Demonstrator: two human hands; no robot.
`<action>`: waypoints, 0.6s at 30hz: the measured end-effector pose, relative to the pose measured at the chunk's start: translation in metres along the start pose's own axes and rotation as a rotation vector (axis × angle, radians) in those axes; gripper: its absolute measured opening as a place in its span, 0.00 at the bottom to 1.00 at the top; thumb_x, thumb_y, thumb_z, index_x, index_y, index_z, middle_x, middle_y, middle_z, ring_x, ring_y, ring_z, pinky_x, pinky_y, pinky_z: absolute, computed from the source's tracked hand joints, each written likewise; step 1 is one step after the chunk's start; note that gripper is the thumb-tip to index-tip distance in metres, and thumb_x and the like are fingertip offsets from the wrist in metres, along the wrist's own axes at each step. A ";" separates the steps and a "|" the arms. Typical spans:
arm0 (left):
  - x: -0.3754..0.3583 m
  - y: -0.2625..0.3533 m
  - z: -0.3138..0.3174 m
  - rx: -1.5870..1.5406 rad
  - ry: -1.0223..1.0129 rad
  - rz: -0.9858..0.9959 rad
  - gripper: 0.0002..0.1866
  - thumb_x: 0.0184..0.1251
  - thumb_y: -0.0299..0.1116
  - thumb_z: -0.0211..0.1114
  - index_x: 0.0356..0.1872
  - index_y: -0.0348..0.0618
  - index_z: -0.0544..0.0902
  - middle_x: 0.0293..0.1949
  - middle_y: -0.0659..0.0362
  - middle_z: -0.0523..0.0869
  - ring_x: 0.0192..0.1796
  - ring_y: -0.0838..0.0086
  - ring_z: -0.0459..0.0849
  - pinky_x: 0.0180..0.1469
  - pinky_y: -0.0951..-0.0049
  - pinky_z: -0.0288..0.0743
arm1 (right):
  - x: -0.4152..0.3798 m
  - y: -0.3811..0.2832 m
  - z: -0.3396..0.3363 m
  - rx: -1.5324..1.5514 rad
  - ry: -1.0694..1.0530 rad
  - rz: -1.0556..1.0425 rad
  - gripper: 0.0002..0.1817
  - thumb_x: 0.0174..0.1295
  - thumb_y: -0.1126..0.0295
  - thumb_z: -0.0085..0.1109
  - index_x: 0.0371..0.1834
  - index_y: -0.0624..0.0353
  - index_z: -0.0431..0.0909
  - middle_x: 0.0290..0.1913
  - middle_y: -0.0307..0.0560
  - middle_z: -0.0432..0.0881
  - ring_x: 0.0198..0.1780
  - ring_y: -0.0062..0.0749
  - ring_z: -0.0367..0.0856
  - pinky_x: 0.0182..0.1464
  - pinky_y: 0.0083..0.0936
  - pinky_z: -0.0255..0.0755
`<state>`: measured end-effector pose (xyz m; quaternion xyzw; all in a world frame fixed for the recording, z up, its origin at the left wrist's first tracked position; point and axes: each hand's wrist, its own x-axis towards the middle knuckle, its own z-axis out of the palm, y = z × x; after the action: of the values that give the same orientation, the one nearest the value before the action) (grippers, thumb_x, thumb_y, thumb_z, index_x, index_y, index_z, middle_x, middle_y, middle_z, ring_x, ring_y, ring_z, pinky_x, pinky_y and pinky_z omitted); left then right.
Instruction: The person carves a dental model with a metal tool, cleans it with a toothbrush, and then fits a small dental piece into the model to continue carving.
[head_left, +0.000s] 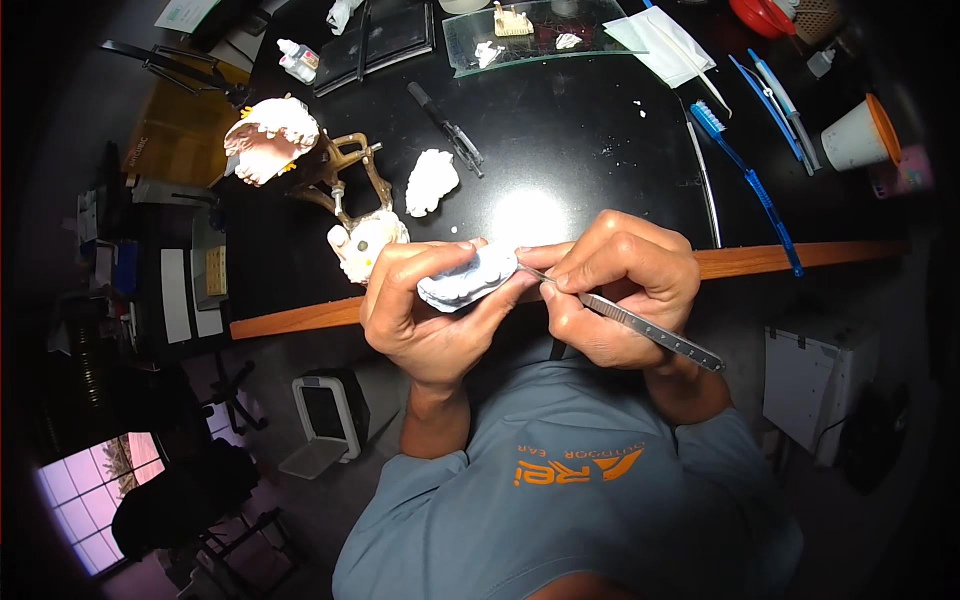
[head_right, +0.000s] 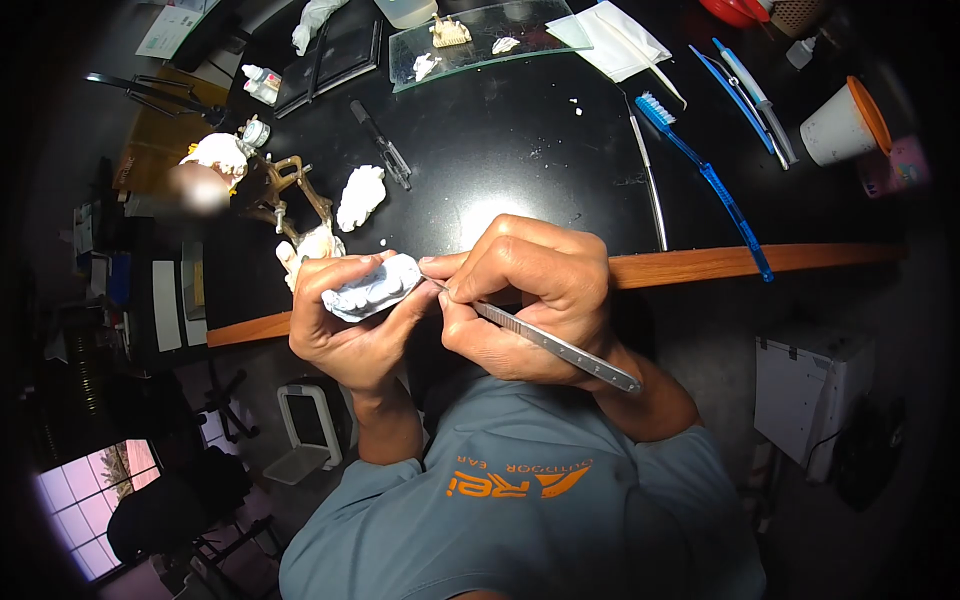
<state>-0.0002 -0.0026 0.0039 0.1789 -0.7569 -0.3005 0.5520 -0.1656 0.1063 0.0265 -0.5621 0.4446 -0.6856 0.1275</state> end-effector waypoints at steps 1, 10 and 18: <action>0.000 0.000 0.000 -0.019 -0.005 -0.032 0.31 0.36 0.28 0.98 0.44 0.40 0.90 0.38 0.58 0.90 0.39 0.73 0.90 0.38 0.74 0.82 | 0.000 0.000 0.000 -0.003 0.003 0.004 0.10 0.52 0.91 0.70 0.30 0.66 0.82 0.30 0.51 0.87 0.37 0.37 0.96 0.51 0.39 0.96; -0.001 0.004 0.003 -0.099 0.038 -0.186 0.34 0.34 0.34 0.99 0.46 0.38 0.90 0.38 0.58 0.90 0.40 0.73 0.89 0.41 0.73 0.82 | -0.001 0.002 -0.002 0.103 0.023 0.065 0.09 0.52 0.88 0.73 0.27 0.65 0.81 0.29 0.48 0.86 0.38 0.36 0.96 0.52 0.38 0.95; -0.005 0.004 0.006 -0.081 0.038 -0.187 0.33 0.39 0.31 0.98 0.48 0.36 0.89 0.43 0.53 0.93 0.46 0.68 0.93 0.48 0.70 0.87 | -0.001 0.002 0.000 0.049 0.027 0.075 0.07 0.54 0.89 0.67 0.31 0.67 0.82 0.30 0.49 0.84 0.33 0.29 0.91 0.56 0.45 0.95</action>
<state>-0.0042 0.0054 0.0018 0.2319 -0.7134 -0.3778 0.5427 -0.1655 0.1059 0.0243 -0.5324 0.4501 -0.6986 0.1610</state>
